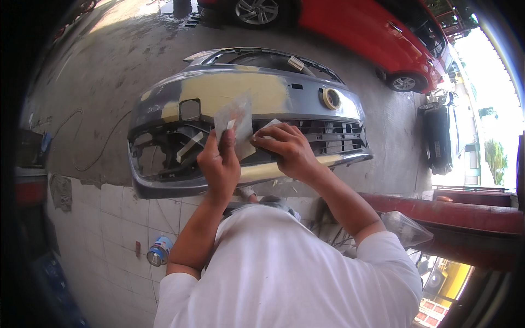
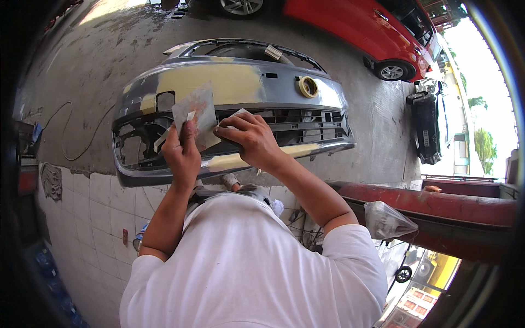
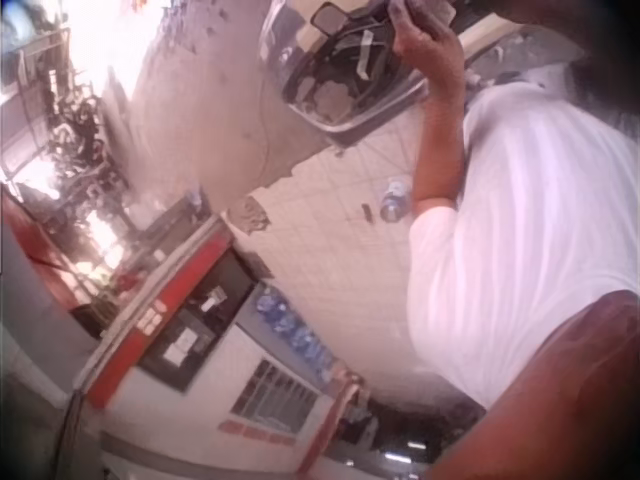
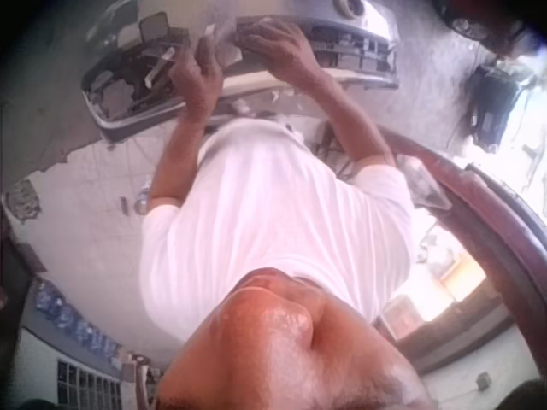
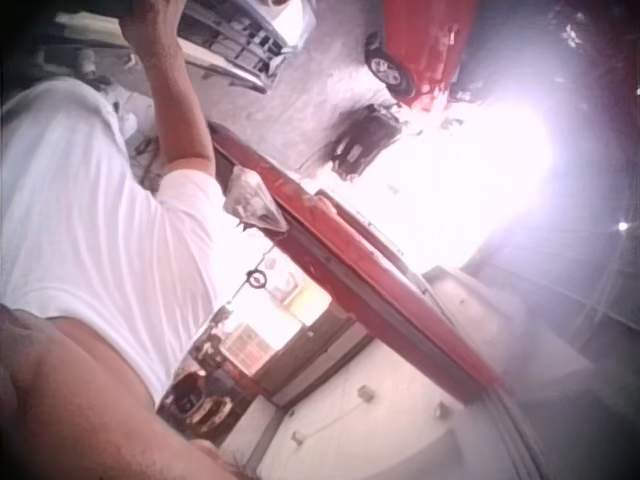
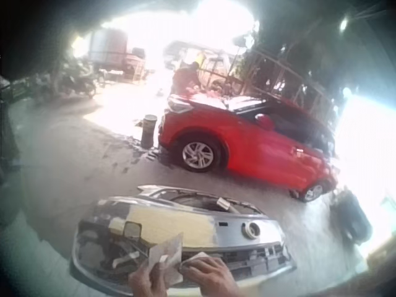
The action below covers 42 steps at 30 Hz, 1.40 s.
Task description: The person mixes body filler on a metal plate, then applies it to a detached car bumper using a spreader. They smooth the filler along the bumper's edge and scrape off excess material.
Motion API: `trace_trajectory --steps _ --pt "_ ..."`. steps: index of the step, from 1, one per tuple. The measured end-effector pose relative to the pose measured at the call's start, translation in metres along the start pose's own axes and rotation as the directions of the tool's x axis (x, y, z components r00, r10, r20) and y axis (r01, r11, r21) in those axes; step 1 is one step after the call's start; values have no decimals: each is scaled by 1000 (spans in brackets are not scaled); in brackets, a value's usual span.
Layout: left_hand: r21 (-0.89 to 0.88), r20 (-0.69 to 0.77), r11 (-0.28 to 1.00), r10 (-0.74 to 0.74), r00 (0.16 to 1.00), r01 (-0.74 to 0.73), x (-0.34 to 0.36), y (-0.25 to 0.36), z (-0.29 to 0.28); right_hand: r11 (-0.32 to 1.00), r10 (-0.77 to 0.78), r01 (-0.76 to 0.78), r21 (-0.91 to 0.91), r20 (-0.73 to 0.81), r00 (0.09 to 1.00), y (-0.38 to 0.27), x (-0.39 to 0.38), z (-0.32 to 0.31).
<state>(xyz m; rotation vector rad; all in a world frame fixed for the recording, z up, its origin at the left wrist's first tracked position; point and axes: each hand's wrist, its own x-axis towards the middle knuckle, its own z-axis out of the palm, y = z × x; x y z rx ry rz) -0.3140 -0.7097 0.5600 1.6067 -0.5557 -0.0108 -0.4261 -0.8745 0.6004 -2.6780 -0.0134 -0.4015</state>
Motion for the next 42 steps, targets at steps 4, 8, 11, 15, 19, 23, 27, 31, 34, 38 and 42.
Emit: trace_trajectory --steps 4,8,11,15,19,23,27,31,34,38,42 --pt "-131 -204 964 -256 945 233 19 -25 -32 958 263 -281 56 216 940 49 -1 4" --pt "-155 -193 900 -432 881 407 23 -66 -61 827 553 -561 22 141 821 172 31 16" --pt "-197 -185 835 -546 817 513 1 -104 -70 766 642 -625 -152 115 758 219 63 28" --pt "-203 -218 805 -593 775 558 -20 -123 -76 700 702 -656 -283 103 704 221 97 46" --pt "-260 -150 780 -615 774 570 -26 -134 -83 630 751 -690 -358 54 658 213 103 67" --pt "-333 -107 754 -626 772 566 -22 -137 -82 716 641 -585 -381 27 767 179 80 78" --pt "-302 -73 752 -631 773 586 -20 -131 -81 745 655 -610 -271 122 745 206 78 54" --pt "-369 -19 708 -653 757 602 -23 -133 -86 734 660 -604 -310 120 741 223 98 49" --pt "-385 -6 697 -657 753 605 -23 -128 -87 732 645 -577 -362 94 759 220 96 64" --pt "-335 -32 719 -655 755 609 -22 -125 -90 767 565 -526 -368 0 825 178 70 82" --pt "-354 -36 744 -617 786 567 -20 -128 -86 779 599 -515 -357 180 780 185 76 52"
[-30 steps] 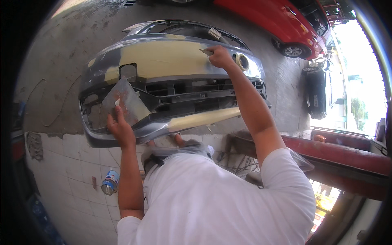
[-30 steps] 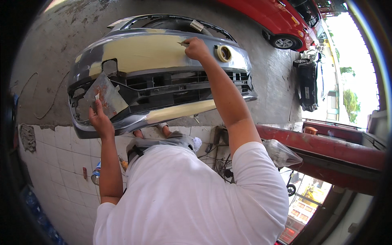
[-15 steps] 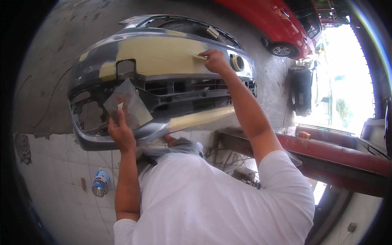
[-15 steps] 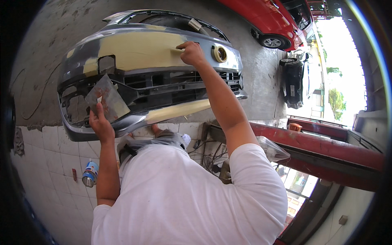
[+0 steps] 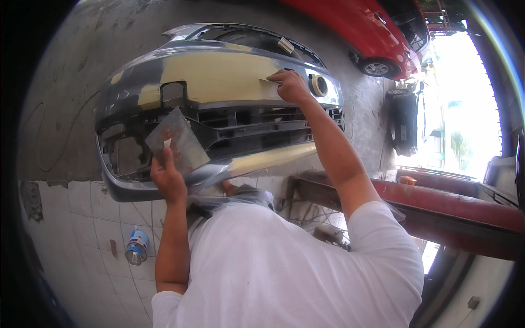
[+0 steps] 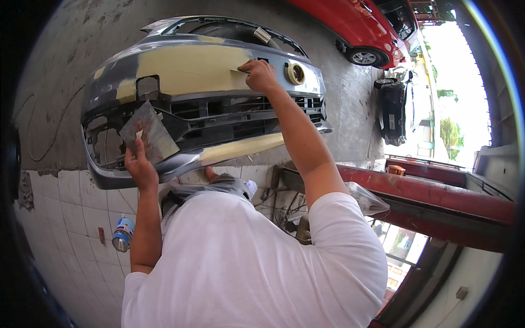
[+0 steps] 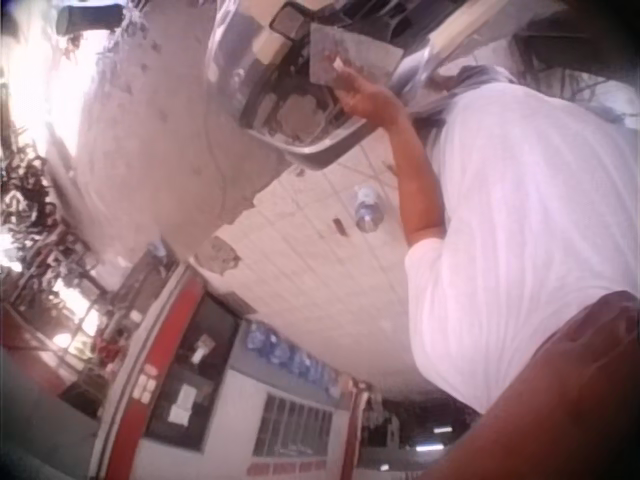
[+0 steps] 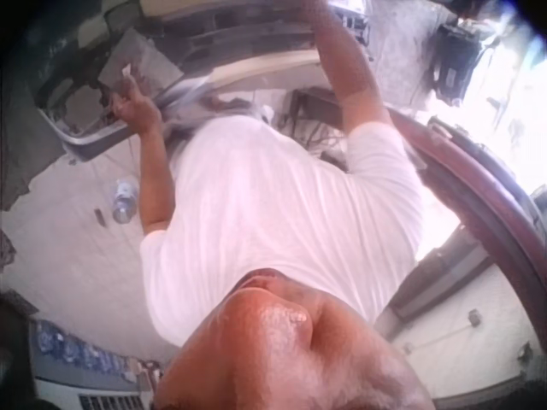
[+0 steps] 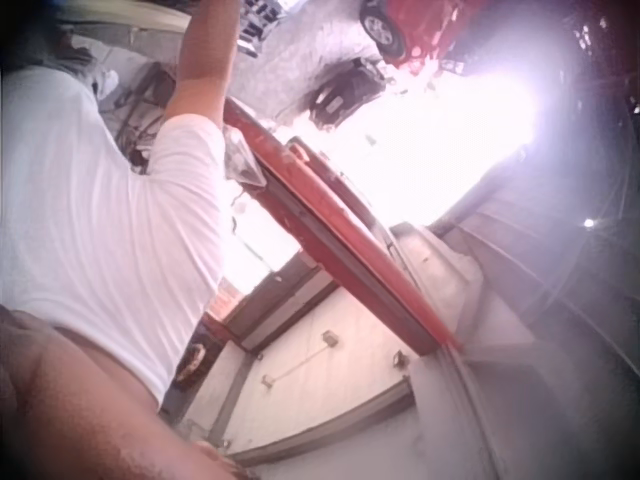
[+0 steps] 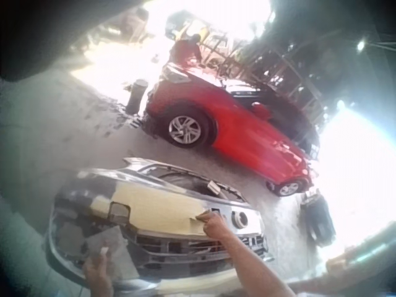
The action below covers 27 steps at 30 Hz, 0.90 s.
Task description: The person mixes body filler on a metal plate, then applies it to a detached car bumper using a spreader. They smooth the filler along the bumper's edge and scrape off excess material.
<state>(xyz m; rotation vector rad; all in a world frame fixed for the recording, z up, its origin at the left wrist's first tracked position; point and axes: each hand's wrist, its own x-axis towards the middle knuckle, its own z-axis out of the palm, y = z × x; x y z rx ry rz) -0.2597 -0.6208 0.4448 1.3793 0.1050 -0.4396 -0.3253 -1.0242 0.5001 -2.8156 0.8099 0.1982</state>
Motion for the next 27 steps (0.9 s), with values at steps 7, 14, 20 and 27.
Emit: trace_trajectory --steps 7,14,20,27 --pt "-69 6 996 -53 999 53 -1 -6 -1 999 -50 50 -5 -122 991 13 45 -2" --pt "90 -75 995 47 996 -41 3 -11 -4 993 -109 113 26 -119 987 -27 -29 15" --pt "44 -117 999 25 993 -20 4 -10 6 998 -58 61 22 -118 991 -21 -90 21" --pt "-128 -59 991 -32 998 24 -10 7 9 848 -169 292 442 -297 940 -82 -141 -35"
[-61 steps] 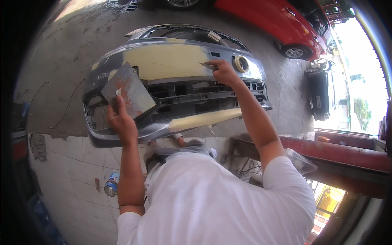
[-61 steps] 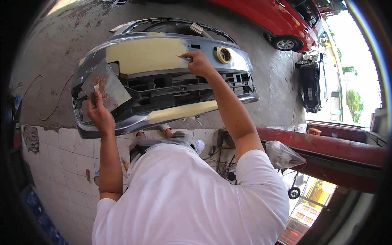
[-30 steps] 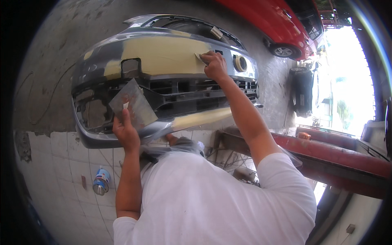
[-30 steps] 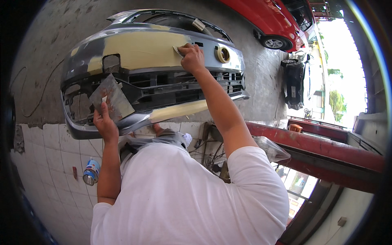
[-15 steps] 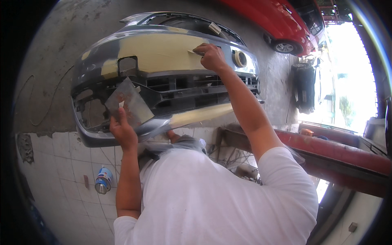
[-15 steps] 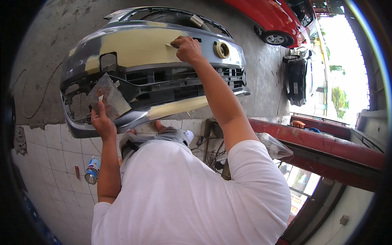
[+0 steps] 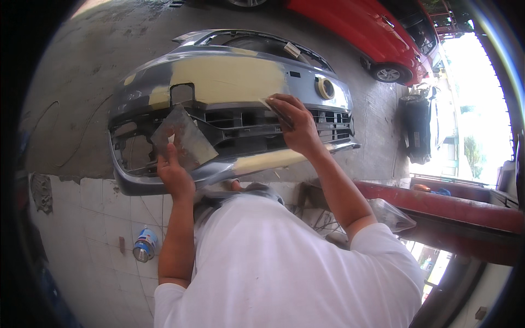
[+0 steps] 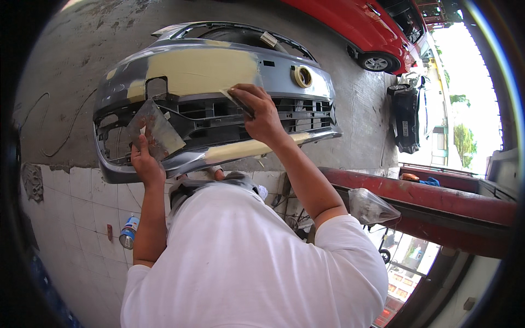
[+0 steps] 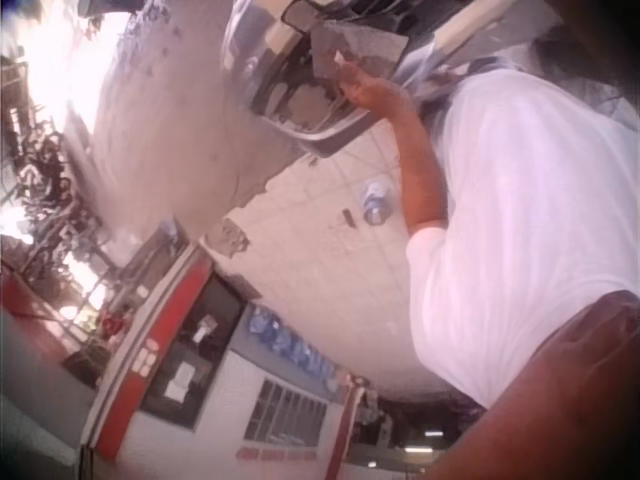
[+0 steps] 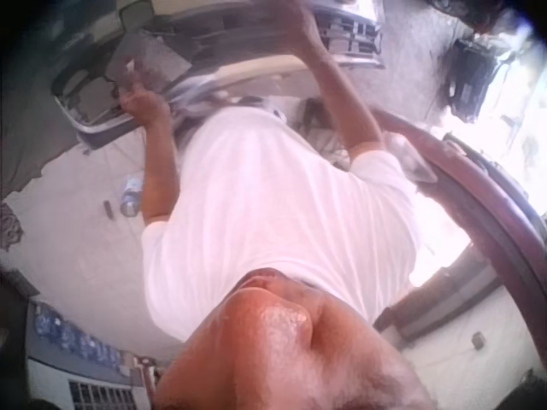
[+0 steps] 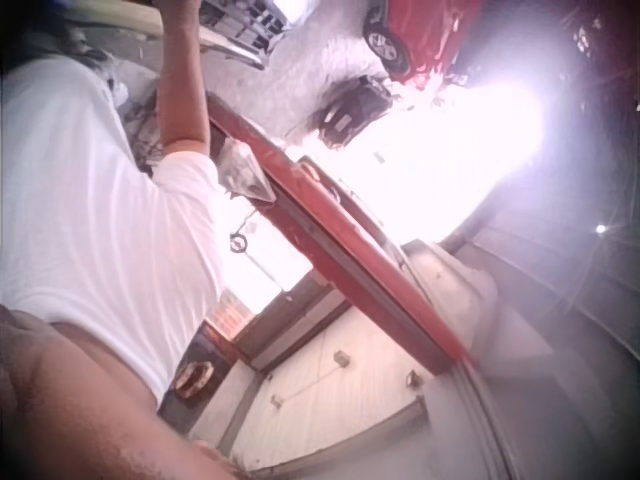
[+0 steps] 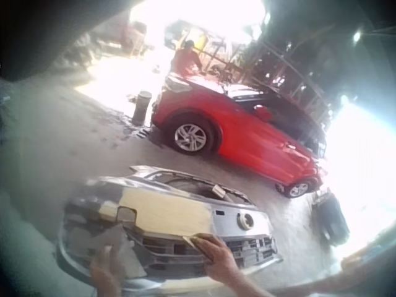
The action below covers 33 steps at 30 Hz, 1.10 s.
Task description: The person mixes body filler on a metal plate, then applies it to a detached car bumper using a spreader. They smooth the filler along the bumper's edge and scrape off excess material.
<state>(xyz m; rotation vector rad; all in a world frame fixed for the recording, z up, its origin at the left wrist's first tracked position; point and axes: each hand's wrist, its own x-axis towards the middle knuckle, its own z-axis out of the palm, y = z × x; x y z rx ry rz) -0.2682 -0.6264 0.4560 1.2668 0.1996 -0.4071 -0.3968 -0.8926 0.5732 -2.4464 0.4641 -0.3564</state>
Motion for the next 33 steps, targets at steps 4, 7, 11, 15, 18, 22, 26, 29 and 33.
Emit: trace_trajectory --steps 4,7,11,15,18,22,26,29,33 --pt "-231 61 973 12 998 2 -34 33 37 884 -397 355 304 88 914 -76 -37 32" --pt "-219 100 975 49 994 -26 -53 49 44 857 -460 404 319 123 880 -69 -48 54" --pt "-200 -43 967 151 988 -156 -89 66 47 930 -340 267 252 320 884 -40 -39 44" --pt "40 -191 935 354 915 -353 -107 73 29 819 -475 559 -130 393 787 -21 -24 27" --pt "470 -184 796 512 839 -382 -122 59 -3 826 -563 561 62 153 812 -53 2 6" --pt "629 -125 622 673 729 -467 -181 49 -7 636 -772 721 277 198 604 -103 -2 46" --pt "720 -348 601 745 569 -347 -225 60 -31 484 -873 738 470 321 368 -134 -52 90" --pt "654 -577 671 741 343 -349 -241 67 -62 409 -890 702 583 425 165 -143 -68 117" --pt "519 -754 798 596 275 -306 -229 58 -122 259 -963 570 779 165 213 -194 -72 134"
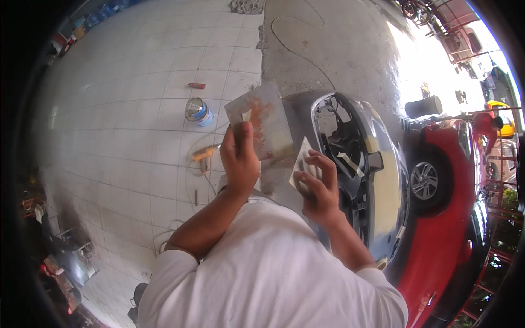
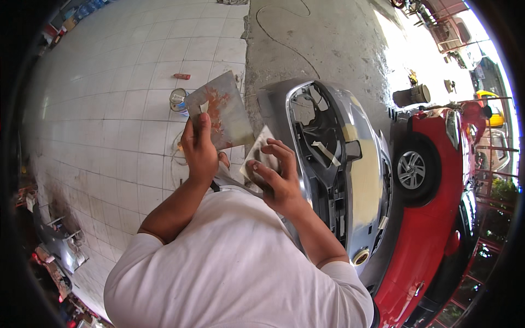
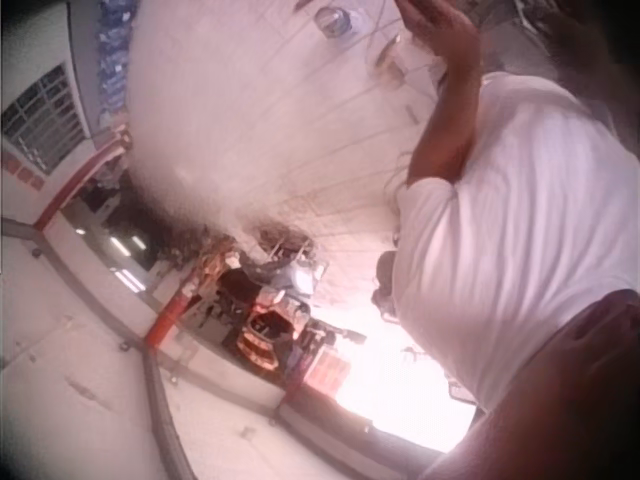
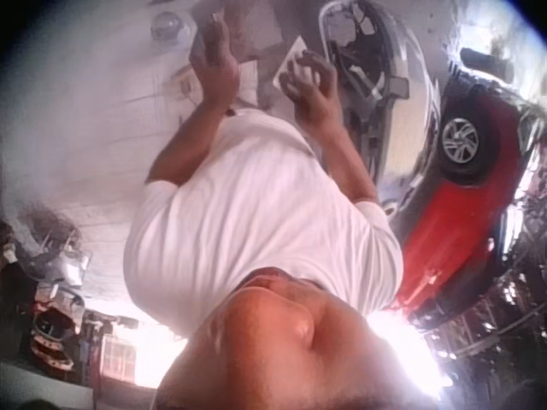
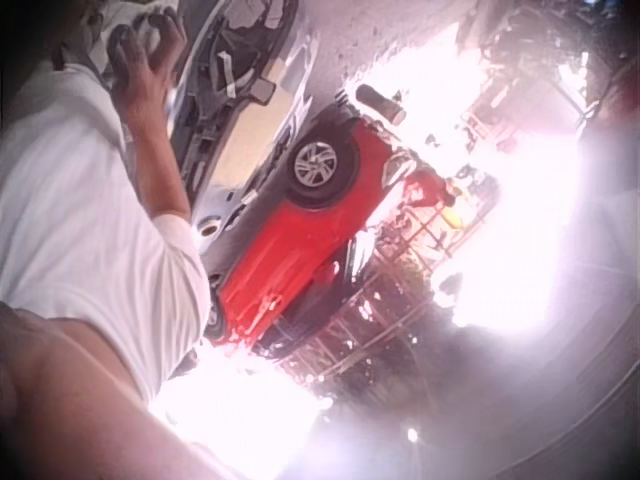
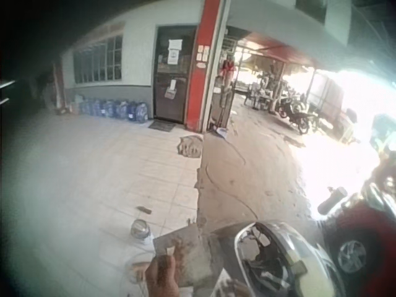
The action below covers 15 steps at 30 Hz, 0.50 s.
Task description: The person mixes body filler on a metal plate, then applies it to a detached car bumper using a spreader. They smooth the filler along the bumper's edge and scrape off excess material.
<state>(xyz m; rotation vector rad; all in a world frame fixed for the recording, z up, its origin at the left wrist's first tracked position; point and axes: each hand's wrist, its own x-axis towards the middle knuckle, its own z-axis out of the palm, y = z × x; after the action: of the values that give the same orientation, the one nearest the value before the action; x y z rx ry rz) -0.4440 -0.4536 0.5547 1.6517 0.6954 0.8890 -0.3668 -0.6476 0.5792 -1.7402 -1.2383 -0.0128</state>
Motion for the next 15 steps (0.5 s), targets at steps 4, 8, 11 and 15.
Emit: trace_trajectory --steps 4,8,11,15 --pt "-495 102 698 -545 832 518 48 10 1 996 78 -83 38 126 989 52 74 38" --pt "-540 -15 737 -492 871 407 115 -37 -17 816 206 48 -577 367 907 132 136 32" --pt "-345 -106 878 -387 916 331 164 -70 -27 918 32 71 -390 250 968 107 183 51" --pt "-408 81 764 -516 853 501 213 -92 -28 834 -191 364 -415 401 896 113 224 97"
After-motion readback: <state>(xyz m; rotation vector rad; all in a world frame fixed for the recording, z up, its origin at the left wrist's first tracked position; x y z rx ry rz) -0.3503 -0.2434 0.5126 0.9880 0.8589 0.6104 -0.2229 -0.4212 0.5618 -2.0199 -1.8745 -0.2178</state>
